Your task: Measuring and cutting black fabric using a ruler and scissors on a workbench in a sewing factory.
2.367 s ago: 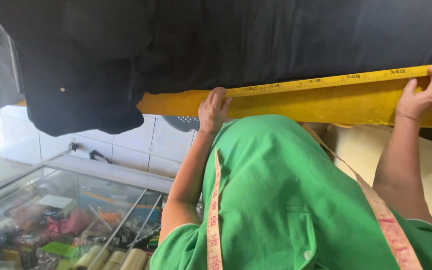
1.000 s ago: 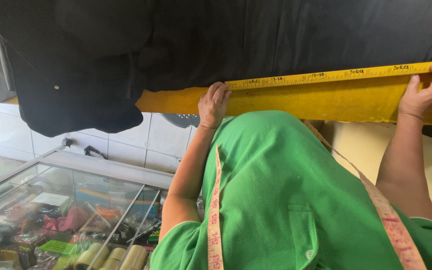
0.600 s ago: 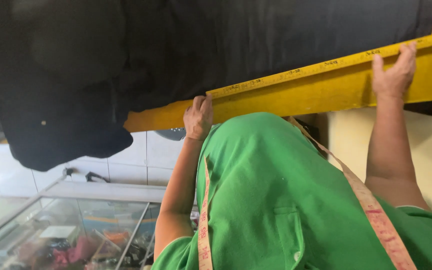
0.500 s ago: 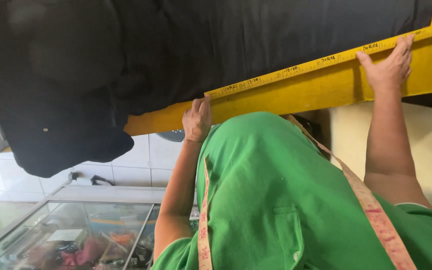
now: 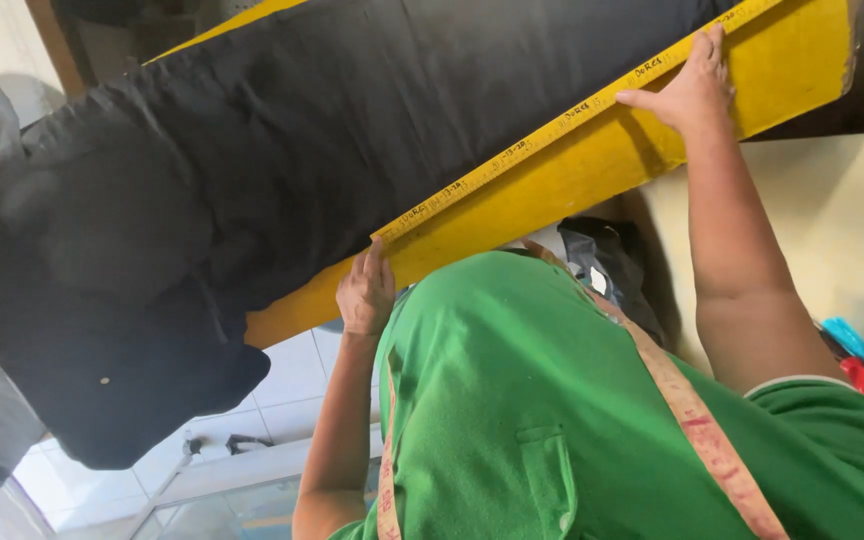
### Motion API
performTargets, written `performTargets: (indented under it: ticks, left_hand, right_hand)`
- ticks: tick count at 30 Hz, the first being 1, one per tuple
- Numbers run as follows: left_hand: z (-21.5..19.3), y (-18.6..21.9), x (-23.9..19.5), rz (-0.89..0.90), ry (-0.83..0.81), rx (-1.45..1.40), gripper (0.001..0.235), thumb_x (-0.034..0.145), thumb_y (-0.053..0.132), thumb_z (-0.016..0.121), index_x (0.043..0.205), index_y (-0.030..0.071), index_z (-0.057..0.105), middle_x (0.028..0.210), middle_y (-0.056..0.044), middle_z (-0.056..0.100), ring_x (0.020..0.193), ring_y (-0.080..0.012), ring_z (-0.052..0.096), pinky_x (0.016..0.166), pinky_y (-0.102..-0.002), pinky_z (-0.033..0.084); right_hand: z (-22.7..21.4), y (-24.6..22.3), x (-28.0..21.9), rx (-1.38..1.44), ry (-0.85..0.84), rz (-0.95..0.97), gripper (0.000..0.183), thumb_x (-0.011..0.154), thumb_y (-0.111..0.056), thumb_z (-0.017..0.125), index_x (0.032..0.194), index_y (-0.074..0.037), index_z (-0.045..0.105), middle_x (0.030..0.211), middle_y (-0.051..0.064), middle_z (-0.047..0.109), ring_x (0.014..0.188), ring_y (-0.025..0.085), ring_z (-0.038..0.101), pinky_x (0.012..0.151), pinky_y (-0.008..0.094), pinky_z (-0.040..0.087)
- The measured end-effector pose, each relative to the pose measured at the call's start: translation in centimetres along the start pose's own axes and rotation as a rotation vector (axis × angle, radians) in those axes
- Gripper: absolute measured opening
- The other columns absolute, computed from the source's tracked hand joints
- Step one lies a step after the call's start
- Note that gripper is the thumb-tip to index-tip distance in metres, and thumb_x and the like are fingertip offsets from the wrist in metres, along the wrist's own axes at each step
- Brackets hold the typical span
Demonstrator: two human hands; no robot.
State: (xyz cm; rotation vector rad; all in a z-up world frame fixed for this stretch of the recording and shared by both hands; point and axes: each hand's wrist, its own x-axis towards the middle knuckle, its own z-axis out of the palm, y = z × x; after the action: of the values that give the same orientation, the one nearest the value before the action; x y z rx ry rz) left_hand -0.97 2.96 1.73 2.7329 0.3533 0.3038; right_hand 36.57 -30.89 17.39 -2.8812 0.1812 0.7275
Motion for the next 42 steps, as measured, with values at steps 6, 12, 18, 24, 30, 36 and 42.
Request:
performTargets:
  ticks: [6, 12, 18, 24, 30, 36, 42]
  left_hand:
    - [-4.0, 0.5, 2.2, -0.104, -0.254, -0.040, 0.050, 0.093, 0.022, 0.064, 0.142, 0.021, 0.059, 0.095, -0.005, 0.061, 0.067, -0.0362, 0.064, 0.048, -0.050, 0.050]
    - [-5.7, -0.1, 4.4, -0.249, -0.517, -0.116, 0.048, 0.092, 0.032, 0.062, 0.140, 0.026, 0.061, 0.116, -0.005, 0.068, 0.102, -0.0318, 0.069, 0.074, -0.050, 0.056]
    - [-6.2, -0.3, 5.3, -0.183, -0.606, -0.045, 0.047, 0.094, 0.030, 0.060, 0.141, 0.024, 0.058, 0.119, -0.005, 0.068, 0.104, -0.0341, 0.069, 0.079, -0.054, 0.058]
    - [-8.6, 1.0, 7.4, -0.227, -0.767, -0.005, 0.049, 0.097, 0.031, 0.057, 0.146, 0.025, 0.055, 0.130, -0.002, 0.067, 0.112, -0.0278, 0.068, 0.088, -0.050, 0.058]
    - [-10.5, 2.7, 8.9, -0.271, -0.868, 0.023, 0.051, 0.100, 0.032, 0.053, 0.150, 0.024, 0.050, 0.132, -0.002, 0.067, 0.111, -0.0228, 0.069, 0.084, -0.044, 0.062]
    - [-10.4, 3.1, 9.5, -0.277, -0.956, 0.079, 0.056, 0.100, 0.035, 0.056, 0.154, 0.024, 0.044, 0.141, -0.002, 0.062, 0.119, -0.0254, 0.067, 0.095, -0.048, 0.059]
    - [-11.2, 2.3, 12.5, -0.323, -1.076, -0.068, 0.046, 0.096, 0.041, 0.059, 0.135, 0.019, 0.066, 0.129, -0.003, 0.073, 0.115, -0.0216, 0.069, 0.095, -0.038, 0.053]
  right_hand:
    - [-0.9, -0.7, -0.7, 0.012, 0.015, 0.046, 0.118, 0.087, -0.055, 0.085, 0.164, -0.003, 0.013, 0.170, 0.018, 0.004, 0.156, 0.043, 0.018, 0.124, 0.060, 0.023]
    - [-1.2, -1.2, -0.2, 0.026, -0.005, 0.100, 0.127, 0.080, -0.058, 0.085, 0.164, -0.003, 0.008, 0.172, 0.017, 0.003, 0.156, 0.041, 0.020, 0.124, 0.057, 0.024]
    - [1.9, 1.9, 2.6, 0.120, 0.014, 0.040, 0.131, 0.077, -0.064, 0.083, 0.165, -0.006, 0.005, 0.173, 0.011, -0.007, 0.159, 0.040, 0.013, 0.122, 0.055, 0.030]
    - [2.0, 1.8, 3.1, 0.115, 0.001, 0.057, 0.133, 0.076, -0.062, 0.086, 0.165, -0.007, 0.004, 0.173, 0.011, -0.008, 0.159, 0.041, 0.013, 0.123, 0.055, 0.029]
    - [1.7, 1.7, 2.8, 0.154, -0.009, 0.067, 0.134, 0.076, -0.058, 0.087, 0.165, -0.005, 0.002, 0.173, 0.010, -0.010, 0.160, 0.035, 0.010, 0.126, 0.049, 0.024]
    - [2.2, 2.0, 3.5, 0.137, 0.000, 0.061, 0.134, 0.075, -0.061, 0.087, 0.165, -0.004, 0.005, 0.173, 0.010, -0.010, 0.160, 0.036, 0.013, 0.122, 0.051, 0.031]
    - [1.6, 1.5, 3.5, 0.151, -0.032, 0.086, 0.134, 0.075, -0.056, 0.089, 0.164, -0.003, 0.004, 0.173, 0.012, -0.010, 0.158, 0.039, 0.017, 0.121, 0.053, 0.033]
